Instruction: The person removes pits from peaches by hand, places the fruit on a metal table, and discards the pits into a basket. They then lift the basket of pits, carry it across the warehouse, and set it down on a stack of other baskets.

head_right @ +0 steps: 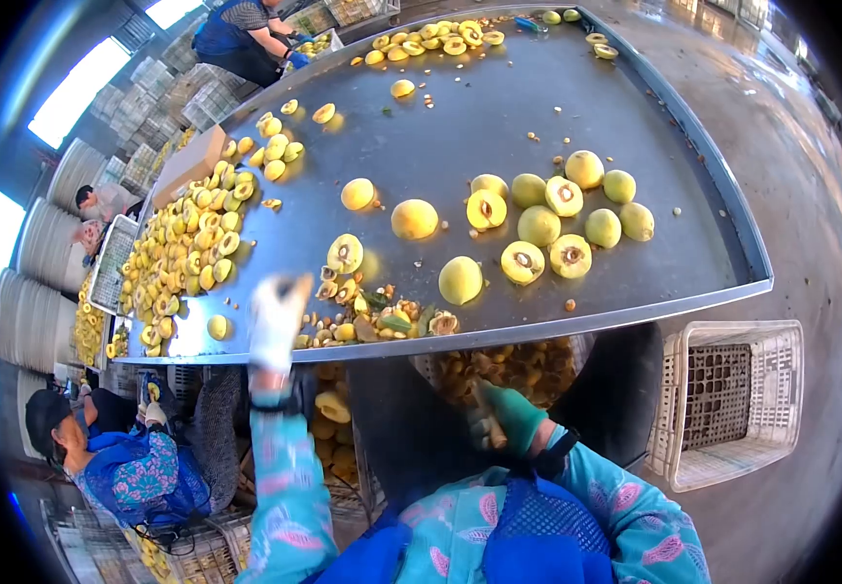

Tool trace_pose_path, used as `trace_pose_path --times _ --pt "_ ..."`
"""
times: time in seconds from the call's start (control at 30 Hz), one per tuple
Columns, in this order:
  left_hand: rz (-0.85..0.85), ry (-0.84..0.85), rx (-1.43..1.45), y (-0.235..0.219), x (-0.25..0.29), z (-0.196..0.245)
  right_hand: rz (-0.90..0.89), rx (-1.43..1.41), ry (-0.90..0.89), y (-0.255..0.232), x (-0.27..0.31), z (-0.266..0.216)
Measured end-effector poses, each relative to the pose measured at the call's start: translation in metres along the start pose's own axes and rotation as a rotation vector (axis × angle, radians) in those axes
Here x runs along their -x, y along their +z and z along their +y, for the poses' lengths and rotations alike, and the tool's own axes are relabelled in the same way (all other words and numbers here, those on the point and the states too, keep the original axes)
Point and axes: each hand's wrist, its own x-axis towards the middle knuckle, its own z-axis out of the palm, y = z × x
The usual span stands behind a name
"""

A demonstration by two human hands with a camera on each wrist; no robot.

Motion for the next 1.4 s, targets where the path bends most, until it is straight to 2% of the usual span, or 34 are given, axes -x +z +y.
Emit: trace_pose_path --times 0.07,0.1,0.13,0.17,0.2,0.23,0.27,0.33,0.37,0.4,0.43,0.47,0.5,0.53,0.63,0.7,0.73,0.83,0.97,1.03,1.13,1.2,1.23,1.27,1.33,1.37,1.4 --pt "0.159 0.401 -0.328 0.044 -0.058 0.004 0.298 0.375 -0.215 0.054 0.018 0.005" --pt "-0.158 0.330 -0.342 0.055 -0.075 0.011 0.289 0.625 -0.289 0.068 0.025 0.003" --pt "-0.476 0.251 -0.354 0.065 -0.086 0.014 0.294 0.622 -0.300 0.075 0.028 0.002" --pt "-0.470 0.312 -0.254 0.067 -0.090 0.013 0.299 0.712 -0.373 0.080 0.030 0.000" --pt "-0.565 0.250 -0.284 0.068 -0.097 0.012 0.303 0.799 -0.444 0.084 0.029 0.000" --pt "-0.573 0.228 -0.209 0.069 -0.096 0.007 0.355 0.971 -0.691 0.080 0.016 -0.001" --pt "-0.582 0.198 -0.137 0.065 -0.087 0.005 0.354 0.958 -0.691 0.085 0.012 -0.002" --pt "-0.422 0.063 0.104 0.059 -0.060 0.011 0.304 1.306 -1.223 0.103 0.001 -0.013" --pt "-0.396 0.044 0.405 0.054 -0.039 0.022 0.297 1.299 -1.222 0.107 -0.011 -0.017" --pt "-0.360 0.021 0.707 0.051 -0.016 0.033 0.363 1.474 -1.353 0.106 -0.025 -0.022" --pt "-0.366 0.016 0.851 0.051 0.000 0.038 0.433 1.652 -1.484 0.107 -0.034 -0.024" --pt "-0.372 0.015 0.999 0.051 0.014 0.045 0.432 1.654 -1.485 0.111 -0.035 -0.023" --pt "-0.383 -0.124 1.204 0.045 0.032 0.064 0.480 1.654 -1.450 0.115 -0.035 -0.023" --pt "-0.379 -0.154 1.365 0.057 0.040 0.060 0.533 1.652 -1.414 0.115 -0.033 -0.023" --pt "-0.326 -0.166 1.366 0.068 0.058 0.072 0.535 1.596 -1.424 0.107 -0.024 -0.020" --pt "-0.202 -0.145 1.234 0.074 0.065 0.083 0.544 1.577 -1.405 0.103 -0.019 -0.018" --pt "-0.207 -0.142 1.236 0.078 0.069 0.089 0.542 1.557 -1.381 0.101 -0.018 -0.016" --pt "0.030 0.026 1.062 0.087 0.080 0.099 0.473 1.462 -1.415 0.096 -0.022 -0.005" --pt "0.031 0.117 1.044 0.091 0.089 0.101 0.410 1.252 -1.465 0.097 -0.021 0.008" --pt "0.001 0.110 1.071 0.094 0.092 0.097 0.281 0.915 -0.971 0.112 0.002 0.013" --pt "-0.090 0.068 1.141 0.090 0.090 0.100 0.177 0.806 -0.943 0.108 0.004 0.013" --pt "-0.312 0.026 1.151 0.080 0.083 0.100 0.156 0.961 -0.924 0.090 0.001 -0.006" --pt "-0.429 -0.008 1.221 0.081 0.079 0.093 -0.039 0.917 -0.984 0.080 -0.005 -0.009" --pt "-0.420 -0.010 1.223 0.082 0.080 0.096 -0.044 0.924 -0.980 0.087 0.001 -0.007" --pt "-0.273 0.027 1.058 0.085 0.087 0.102 0.134 0.750 -0.655 0.105 0.017 0.005" --pt "-0.218 0.119 0.927 0.089 0.087 0.101 0.132 0.751 -0.662 0.105 0.016 0.006" --pt "-0.219 0.126 0.929 0.091 0.084 0.101 0.101 0.654 -0.641 0.102 0.015 0.009"
